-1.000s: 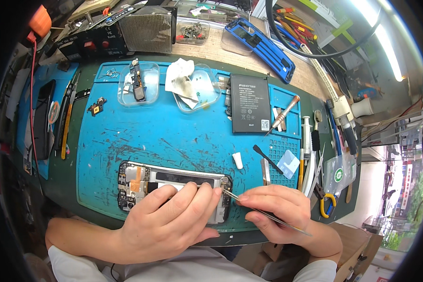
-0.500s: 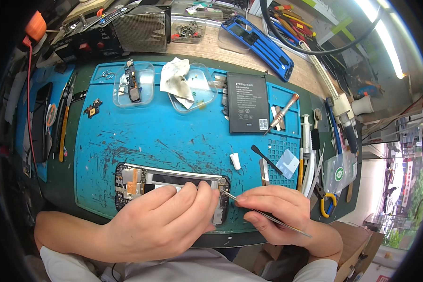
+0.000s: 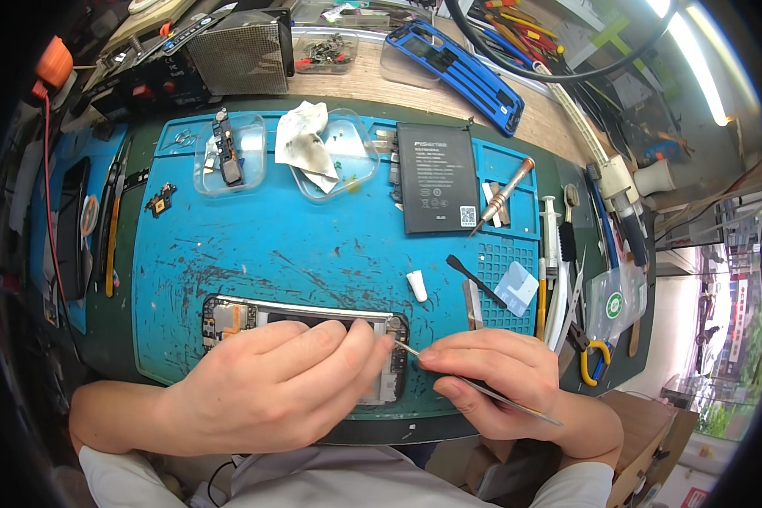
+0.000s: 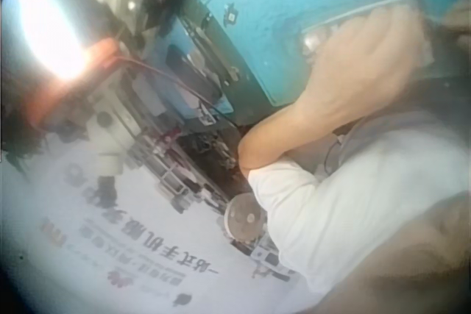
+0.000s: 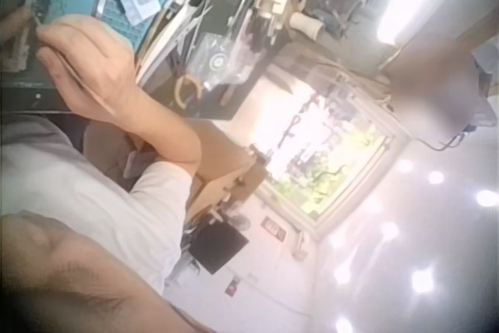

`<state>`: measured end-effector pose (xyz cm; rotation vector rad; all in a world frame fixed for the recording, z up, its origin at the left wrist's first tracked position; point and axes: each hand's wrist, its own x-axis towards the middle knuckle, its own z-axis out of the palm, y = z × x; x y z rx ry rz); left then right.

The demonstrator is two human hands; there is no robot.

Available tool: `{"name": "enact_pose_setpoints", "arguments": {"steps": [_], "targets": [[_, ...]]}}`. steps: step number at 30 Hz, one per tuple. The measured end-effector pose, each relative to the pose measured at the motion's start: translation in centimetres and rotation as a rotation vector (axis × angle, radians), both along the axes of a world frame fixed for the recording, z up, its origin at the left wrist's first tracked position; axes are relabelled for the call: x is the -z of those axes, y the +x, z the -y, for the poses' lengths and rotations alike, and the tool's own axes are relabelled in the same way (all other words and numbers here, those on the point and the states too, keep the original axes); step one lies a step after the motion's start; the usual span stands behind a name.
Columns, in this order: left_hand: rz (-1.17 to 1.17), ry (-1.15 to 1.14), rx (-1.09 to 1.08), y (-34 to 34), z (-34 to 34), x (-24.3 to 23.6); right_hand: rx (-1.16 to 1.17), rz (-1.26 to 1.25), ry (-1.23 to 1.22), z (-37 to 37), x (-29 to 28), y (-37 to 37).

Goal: The person uses tweezers and a hot air gun to remove and reposition small components on a disassembled smartphone motherboard. They handle the device and tools with both hands, applying heat to specific areas and manipulating tiny parts on the circuit board.

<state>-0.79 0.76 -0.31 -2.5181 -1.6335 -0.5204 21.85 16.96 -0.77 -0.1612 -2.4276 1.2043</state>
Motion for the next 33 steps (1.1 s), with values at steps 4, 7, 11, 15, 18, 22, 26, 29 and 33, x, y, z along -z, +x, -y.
{"name": "enact_pose_setpoints", "arguments": {"steps": [4,7,11,15,18,22,26,29,33], "targets": [[0.006,0.037,0.002,0.05,-0.16,0.34,-0.004,0.000,-0.004,-0.03,0.07,-0.02],[-0.010,0.046,0.010,-0.03,-0.20,0.41,-0.002,-0.002,-0.007,0.00,0.11,-0.03],[-0.032,0.034,0.025,-0.09,-0.17,0.13,0.000,-0.001,-0.013,0.00,0.11,0.00],[-0.018,0.041,0.032,-0.15,-0.23,0.21,0.030,0.010,-0.064,0.18,0.18,0.14],[-0.023,0.051,0.037,-0.19,-0.27,0.29,0.036,0.027,-0.093,0.12,0.18,0.17],[-0.020,0.050,0.031,-0.11,-0.25,0.31,0.028,0.021,-0.075,0.04,0.25,0.07],[-0.020,0.050,0.033,-0.16,-0.26,0.25,0.038,0.029,-0.114,0.08,0.09,0.10],[0.036,-0.013,0.014,-0.15,-0.26,-0.05,0.030,0.015,-0.096,0.03,0.09,0.05],[0.174,-0.072,0.000,-0.42,-0.42,0.13,0.013,0.014,-0.059,0.05,-0.03,0.11]]}}
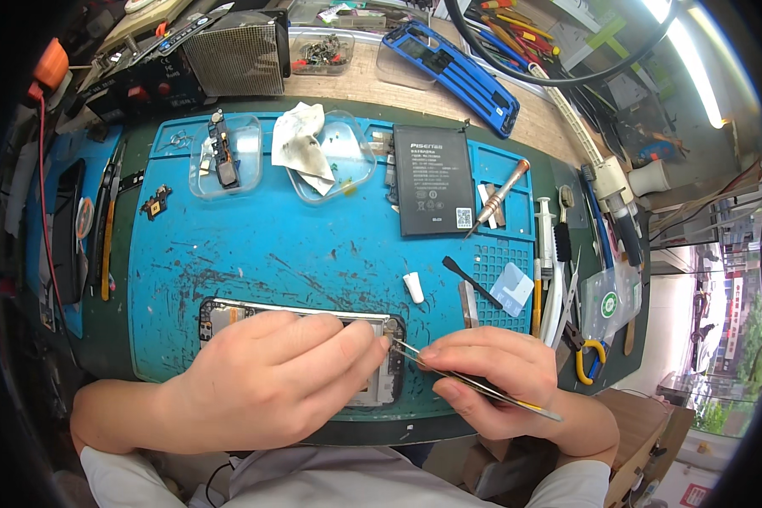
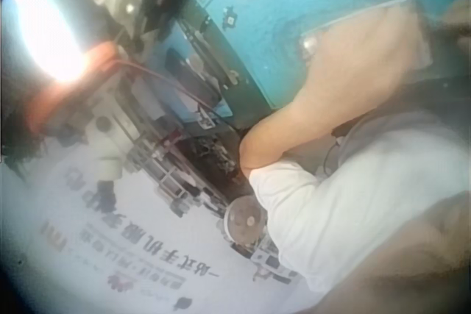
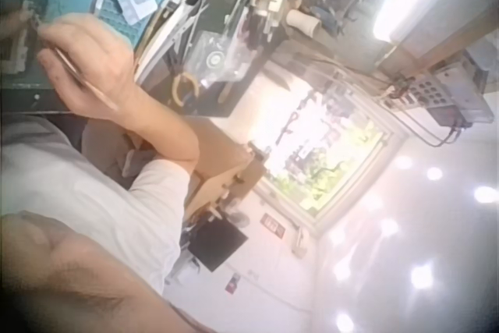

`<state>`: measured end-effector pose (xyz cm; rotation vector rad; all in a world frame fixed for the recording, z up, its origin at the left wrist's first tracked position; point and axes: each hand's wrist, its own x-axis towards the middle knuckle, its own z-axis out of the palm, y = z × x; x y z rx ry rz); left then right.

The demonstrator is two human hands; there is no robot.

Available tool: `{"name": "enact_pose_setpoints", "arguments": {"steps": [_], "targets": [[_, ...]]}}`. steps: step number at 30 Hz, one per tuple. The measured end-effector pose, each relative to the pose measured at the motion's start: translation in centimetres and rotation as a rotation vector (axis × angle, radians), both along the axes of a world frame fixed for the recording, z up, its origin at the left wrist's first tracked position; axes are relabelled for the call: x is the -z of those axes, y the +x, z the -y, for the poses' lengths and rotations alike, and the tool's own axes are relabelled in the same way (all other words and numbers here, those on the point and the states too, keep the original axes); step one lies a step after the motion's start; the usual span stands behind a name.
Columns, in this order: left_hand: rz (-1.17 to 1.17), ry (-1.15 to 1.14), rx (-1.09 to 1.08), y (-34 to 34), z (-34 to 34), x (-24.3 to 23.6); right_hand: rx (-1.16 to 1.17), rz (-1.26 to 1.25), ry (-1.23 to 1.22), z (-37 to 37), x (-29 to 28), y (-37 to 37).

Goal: The person uses tweezers and a hot air gun to remove and reposition small components on a disassembled smartphone motherboard. They handle the device and tools with both hands, applying heat to specific areas and manipulating tiny parts on the circuit board.

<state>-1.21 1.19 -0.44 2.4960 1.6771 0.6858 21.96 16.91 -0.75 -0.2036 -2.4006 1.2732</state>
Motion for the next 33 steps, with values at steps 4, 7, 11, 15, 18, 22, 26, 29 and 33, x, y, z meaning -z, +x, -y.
{"name": "enact_pose_setpoints", "arguments": {"steps": [4,7,11,15,18,22,26,29,33], "targets": [[0.003,0.013,0.021,-0.21,-0.25,0.04,-0.012,0.003,0.042,-0.12,-0.02,-0.04],[-0.038,0.029,0.030,-0.19,-0.23,-0.12,-0.015,-0.002,0.048,-0.14,0.05,0.00],[-0.119,0.049,0.041,-0.11,-0.07,-0.36,0.000,-0.002,-0.012,-0.13,0.19,0.19],[-0.169,0.039,0.053,-0.10,-0.02,-0.51,-0.013,0.038,-0.008,-0.17,-0.13,0.08],[-0.169,0.047,0.049,0.00,0.04,-0.38,-0.009,0.030,0.012,-0.12,-0.15,-0.02],[-0.203,0.052,0.041,0.18,0.23,-0.35,0.005,-0.009,0.025,-0.04,0.18,-0.15],[-0.220,0.043,0.040,0.24,0.25,-0.52,0.019,-0.016,0.018,0.03,0.38,-0.15],[-0.216,0.048,0.038,0.26,0.24,-0.47,0.010,-0.006,0.034,-0.04,0.15,-0.19],[-0.216,0.043,0.036,0.33,0.20,-0.56,0.015,-0.011,0.037,0.05,0.16,-0.24]]}}
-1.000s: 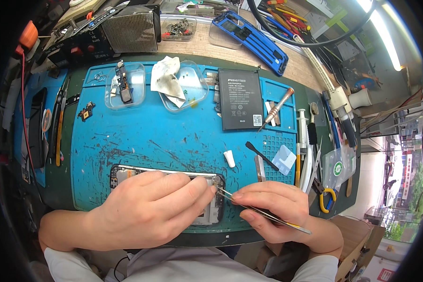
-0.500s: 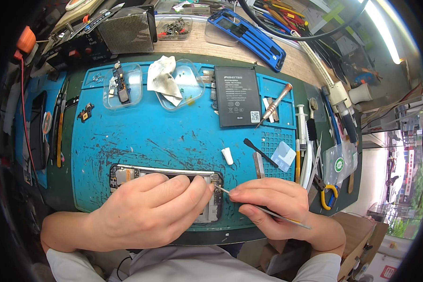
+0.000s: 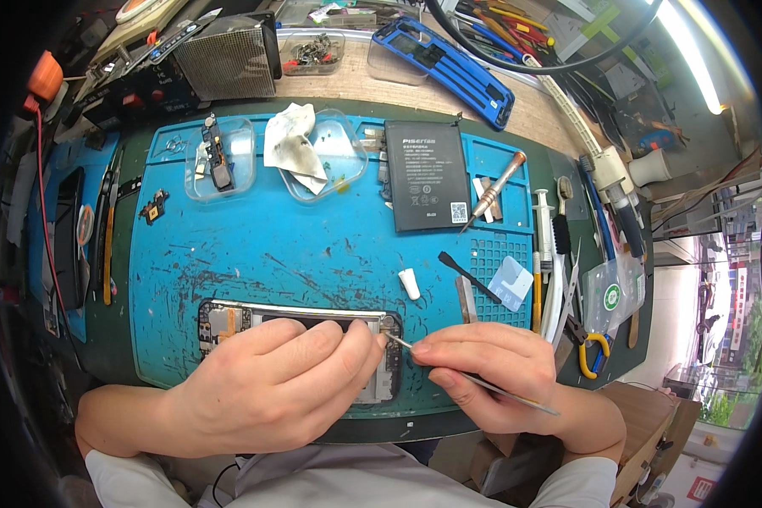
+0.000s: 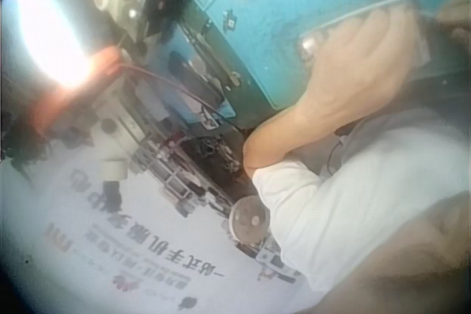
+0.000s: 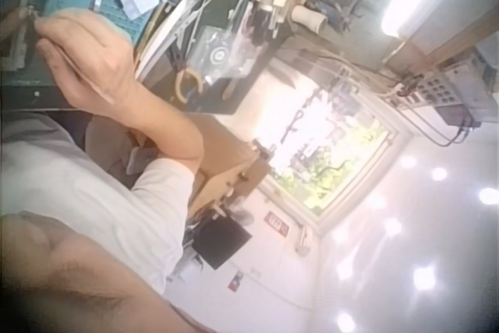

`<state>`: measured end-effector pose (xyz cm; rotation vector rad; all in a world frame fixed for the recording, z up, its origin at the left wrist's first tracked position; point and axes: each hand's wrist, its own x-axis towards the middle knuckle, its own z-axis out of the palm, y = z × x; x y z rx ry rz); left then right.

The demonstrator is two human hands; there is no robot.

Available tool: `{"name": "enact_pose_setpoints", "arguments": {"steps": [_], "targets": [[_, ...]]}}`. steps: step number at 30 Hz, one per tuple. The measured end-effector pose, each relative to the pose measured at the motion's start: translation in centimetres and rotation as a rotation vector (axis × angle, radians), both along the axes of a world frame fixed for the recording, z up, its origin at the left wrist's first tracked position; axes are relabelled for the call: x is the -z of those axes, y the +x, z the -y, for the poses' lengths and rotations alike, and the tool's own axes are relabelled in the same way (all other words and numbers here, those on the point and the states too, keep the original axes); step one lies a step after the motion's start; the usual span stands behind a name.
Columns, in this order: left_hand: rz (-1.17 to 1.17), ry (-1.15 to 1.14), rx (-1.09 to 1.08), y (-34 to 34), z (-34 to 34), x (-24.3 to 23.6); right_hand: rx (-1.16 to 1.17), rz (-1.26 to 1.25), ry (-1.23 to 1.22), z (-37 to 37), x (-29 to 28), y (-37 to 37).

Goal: The person uses tweezers and a hot air gun to remove and reposition small components on a disassembled smartphone motherboard. They handle the device and tools with both hands, applying heat to specific areas and manipulating tiny parts on the circuit board.

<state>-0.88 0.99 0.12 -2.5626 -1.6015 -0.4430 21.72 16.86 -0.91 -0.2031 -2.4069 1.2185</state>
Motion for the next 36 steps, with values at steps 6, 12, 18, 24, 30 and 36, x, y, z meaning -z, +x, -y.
{"name": "enact_pose_setpoints", "arguments": {"steps": [6,12,18,24,30,36], "targets": [[-0.002,0.030,0.002,0.05,-0.06,0.18,-0.002,-0.003,0.018,0.00,0.03,0.01],[-0.007,0.037,0.000,-0.04,0.09,0.27,0.001,-0.004,0.014,0.03,0.08,0.07],[-0.011,0.037,0.003,-0.09,-0.03,0.21,0.003,-0.009,0.013,0.01,0.11,0.10],[0.012,0.031,0.004,-0.08,-0.06,0.24,0.001,-0.006,0.017,0.03,0.09,0.09],[0.008,0.031,0.001,0.00,-0.06,0.26,0.002,-0.013,0.020,0.04,0.11,0.08],[0.040,0.037,-0.003,-0.22,-0.09,0.32,0.008,-0.025,0.011,0.04,0.20,0.05]]}}
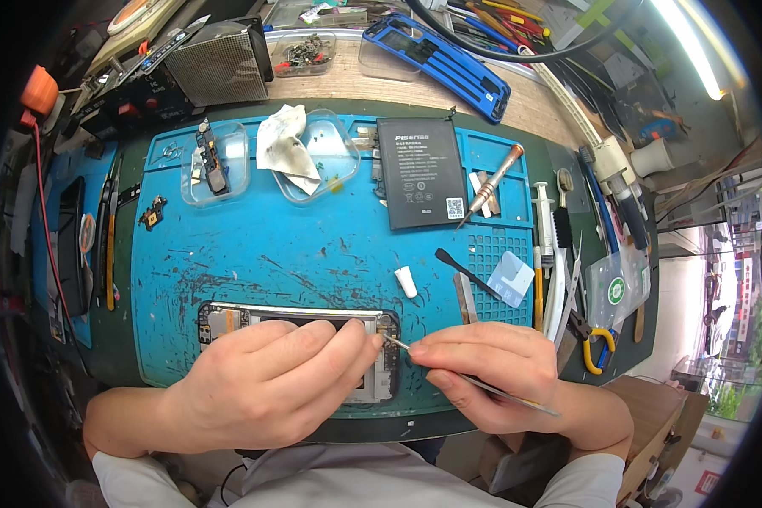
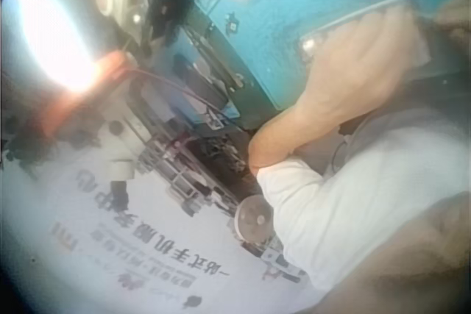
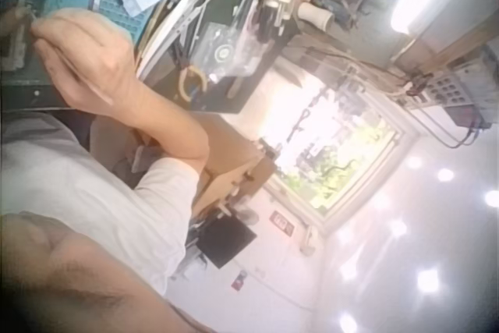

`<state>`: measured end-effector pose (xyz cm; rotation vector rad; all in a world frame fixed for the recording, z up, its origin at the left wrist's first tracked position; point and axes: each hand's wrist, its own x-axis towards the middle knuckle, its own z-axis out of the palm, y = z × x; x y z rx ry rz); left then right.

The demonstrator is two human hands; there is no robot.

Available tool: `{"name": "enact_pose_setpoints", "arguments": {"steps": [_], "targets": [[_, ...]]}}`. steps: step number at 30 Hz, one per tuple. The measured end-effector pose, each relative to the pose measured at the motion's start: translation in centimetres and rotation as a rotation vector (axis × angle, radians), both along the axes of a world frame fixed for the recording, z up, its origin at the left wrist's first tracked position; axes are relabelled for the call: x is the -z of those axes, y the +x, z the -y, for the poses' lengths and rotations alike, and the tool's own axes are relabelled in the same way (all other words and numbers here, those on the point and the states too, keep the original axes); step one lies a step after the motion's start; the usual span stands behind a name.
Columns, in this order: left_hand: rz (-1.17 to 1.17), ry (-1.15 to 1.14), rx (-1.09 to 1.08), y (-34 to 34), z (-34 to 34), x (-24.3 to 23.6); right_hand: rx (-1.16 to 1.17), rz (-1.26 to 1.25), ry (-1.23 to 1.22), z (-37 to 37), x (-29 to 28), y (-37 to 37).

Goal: The person uses tweezers and a hot air gun to remove and reposition small components on a disassembled smartphone motherboard. They handle the device and tools with both hands, applying heat to specific areas and manipulating tiny parts on the circuit board.

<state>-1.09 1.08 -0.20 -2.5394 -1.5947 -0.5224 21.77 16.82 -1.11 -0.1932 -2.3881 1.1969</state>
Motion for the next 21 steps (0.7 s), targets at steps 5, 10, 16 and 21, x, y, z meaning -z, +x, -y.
{"name": "enact_pose_setpoints", "arguments": {"steps": [5,10,16,21], "targets": [[0.087,-0.001,-0.026,0.0,0.0,0.3,-0.004,-0.001,-0.001,0.0,0.1,0.0],[0.230,-0.032,-0.072,0.1,-0.3,0.1,-0.005,0.017,-0.073,0.0,-0.2,0.3],[0.368,-0.129,-0.224,0.8,-1.2,-0.7,0.010,-0.071,-0.053,0.0,0.7,0.2],[0.330,-0.137,-0.254,1.4,-2.0,-0.8,0.042,-0.131,-0.082,0.0,1.1,0.2]]}}
